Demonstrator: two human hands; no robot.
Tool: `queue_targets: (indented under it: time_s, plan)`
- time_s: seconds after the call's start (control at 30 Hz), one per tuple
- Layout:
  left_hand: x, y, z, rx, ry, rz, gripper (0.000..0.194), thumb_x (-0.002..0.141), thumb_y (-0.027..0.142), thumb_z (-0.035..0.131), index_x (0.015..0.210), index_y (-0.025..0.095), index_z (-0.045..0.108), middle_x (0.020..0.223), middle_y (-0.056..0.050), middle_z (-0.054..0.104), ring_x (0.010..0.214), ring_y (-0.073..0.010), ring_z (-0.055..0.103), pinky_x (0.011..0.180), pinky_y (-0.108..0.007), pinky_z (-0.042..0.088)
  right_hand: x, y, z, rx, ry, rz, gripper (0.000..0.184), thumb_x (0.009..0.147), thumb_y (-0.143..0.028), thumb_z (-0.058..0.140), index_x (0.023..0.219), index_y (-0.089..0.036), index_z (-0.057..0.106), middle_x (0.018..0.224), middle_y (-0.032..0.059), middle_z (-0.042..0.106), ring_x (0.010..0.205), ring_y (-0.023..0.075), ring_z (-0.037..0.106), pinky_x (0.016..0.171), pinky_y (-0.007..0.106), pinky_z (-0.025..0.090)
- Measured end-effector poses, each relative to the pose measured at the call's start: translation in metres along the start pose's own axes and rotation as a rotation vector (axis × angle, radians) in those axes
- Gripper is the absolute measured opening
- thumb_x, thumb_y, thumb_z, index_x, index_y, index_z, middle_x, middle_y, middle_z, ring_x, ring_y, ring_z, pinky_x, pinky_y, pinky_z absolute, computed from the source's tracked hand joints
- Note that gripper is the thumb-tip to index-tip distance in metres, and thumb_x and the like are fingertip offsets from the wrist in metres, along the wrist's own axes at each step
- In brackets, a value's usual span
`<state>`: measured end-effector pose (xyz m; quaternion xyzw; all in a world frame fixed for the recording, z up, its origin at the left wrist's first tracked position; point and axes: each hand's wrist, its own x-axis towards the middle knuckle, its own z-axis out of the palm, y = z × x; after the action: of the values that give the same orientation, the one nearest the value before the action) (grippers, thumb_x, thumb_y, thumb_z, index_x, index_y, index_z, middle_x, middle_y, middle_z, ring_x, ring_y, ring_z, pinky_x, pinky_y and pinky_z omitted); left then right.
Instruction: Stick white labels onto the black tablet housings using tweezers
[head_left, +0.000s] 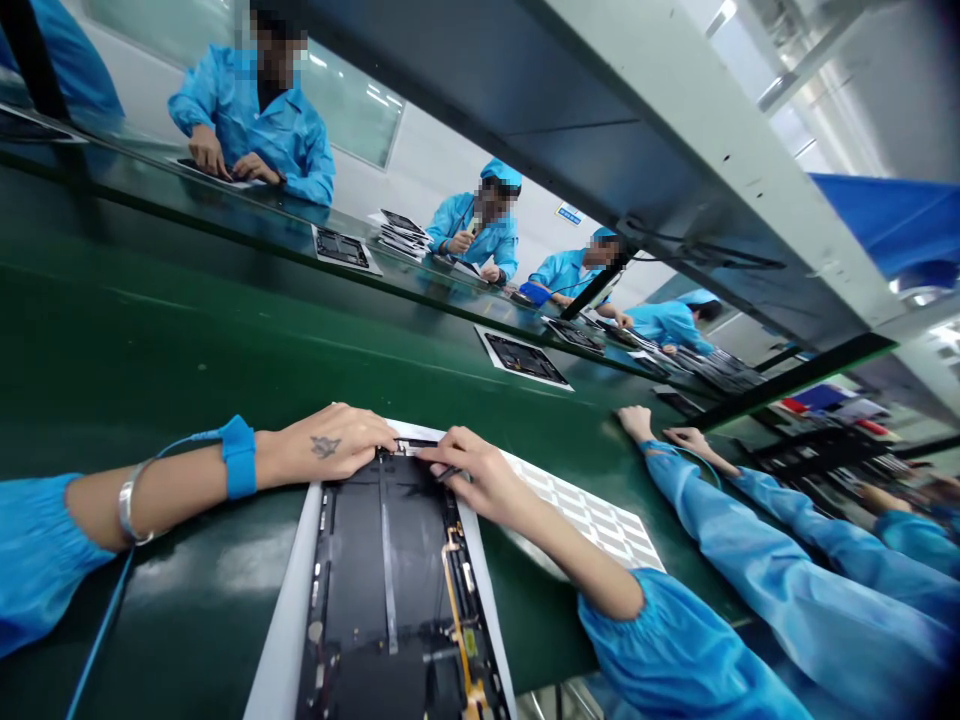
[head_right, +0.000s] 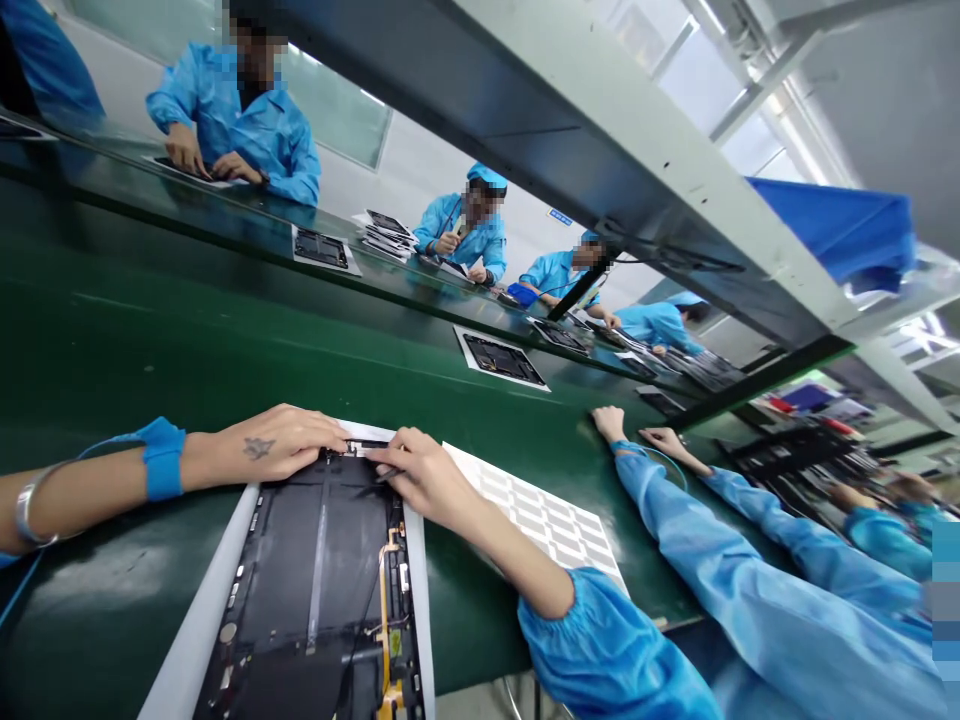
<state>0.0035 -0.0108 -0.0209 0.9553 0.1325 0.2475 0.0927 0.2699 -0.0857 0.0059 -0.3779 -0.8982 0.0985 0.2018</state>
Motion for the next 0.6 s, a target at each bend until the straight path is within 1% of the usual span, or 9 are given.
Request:
queue_targets:
  time_s: [0.07,0.1,0.17,0.23,0.3,0.37,0.47,0.6]
  plan:
    - [0.0,0.0,0.0,0.007,-0.007,0.0,0.035,0.088,0.005,0.047,0.111,0.018,0.07,0.117,-0.004,0.073,0.111,-0.0207,0.067,0.097,-0.03,0.052,-0.002,-0.002,0.004,-0.022,-0.024,-0.027,0.031,0.095,-0.012,0.054,0.122,-0.019,0.066,0.092,0.0073,0.059,0.086,0.0207,0.057,0.076,0.033,0.048]
    - [0.0,0.0,0.0,0.01,-0.011,0.001,0.035,0.088,0.005,0.047,0.112,0.018,0.07,0.118,-0.004,0.073,0.112,-0.0209,0.067,0.097,-0.03,0.052,-0.003,-0.002,0.003,-0.031,-0.035,-0.022,0.03,0.095,-0.013,0.054,0.121,-0.019,0.067,0.092,0.0075,0.059,0.085,0.0207,0.057,0.076,0.033,0.048]
    - [0.0,0.0,0.0,0.013,-0.012,0.006,0.035,0.089,0.005,0.047,0.112,0.018,0.07,0.118,-0.005,0.073,0.112,-0.0209,0.067,0.097,-0.03,0.051,-0.005,0.0,0.0,-0.03,-0.039,0.023,0.024,0.095,-0.012,0.052,0.11,-0.02,0.07,0.091,0.0074,0.06,0.085,0.0206,0.057,0.075,0.033,0.048]
    - [0.0,0.001,-0.001,0.01,-0.009,0.01,0.035,0.089,0.005,0.047,0.112,0.017,0.07,0.118,-0.005,0.073,0.112,-0.0211,0.067,0.098,-0.031,0.051,-0.006,0.003,-0.004,0.012,0.008,0.084,0.022,0.096,-0.012,0.05,0.096,-0.019,0.07,0.088,0.0069,0.06,0.085,0.0202,0.058,0.075,0.032,0.048]
    - [0.001,0.002,-0.002,0.002,-0.01,0.006,0.034,0.09,0.006,0.047,0.112,0.017,0.07,0.117,-0.005,0.073,0.112,-0.0213,0.067,0.098,-0.031,0.051,-0.006,0.004,-0.004,0.083,0.074,0.127,0.023,0.098,-0.014,0.049,0.093,-0.019,0.071,0.087,0.0066,0.061,0.084,0.0197,0.059,0.076,0.032,0.049]
    - [0.001,0.002,-0.002,-0.008,-0.013,-0.002,0.034,0.09,0.006,0.046,0.11,0.018,0.07,0.116,-0.005,0.073,0.112,-0.0211,0.067,0.098,-0.031,0.051,-0.004,0.003,-0.002,0.138,0.095,0.16,0.022,0.098,-0.016,0.05,0.098,-0.019,0.072,0.089,0.0069,0.062,0.086,0.0198,0.06,0.079,0.032,0.049]
    - [0.002,0.003,-0.002,-0.032,-0.009,-0.005,0.035,0.09,0.005,0.045,0.109,0.018,0.071,0.117,-0.005,0.073,0.112,-0.021,0.067,0.098,-0.031,0.051,0.002,0.001,0.003,0.15,0.046,0.178,0.025,0.096,-0.013,0.051,0.106,-0.021,0.072,0.093,0.0074,0.062,0.09,0.0208,0.06,0.081,0.034,0.049]
    - [0.003,0.004,-0.003,-0.058,-0.01,-0.001,0.036,0.09,0.004,0.043,0.109,0.017,0.071,0.116,-0.006,0.073,0.109,-0.0217,0.067,0.096,-0.033,0.052,0.009,-0.004,0.008,0.133,-0.007,0.129,0.03,0.095,-0.011,0.051,0.116,-0.023,0.07,0.095,0.0075,0.061,0.091,0.0213,0.057,0.081,0.035,0.048]
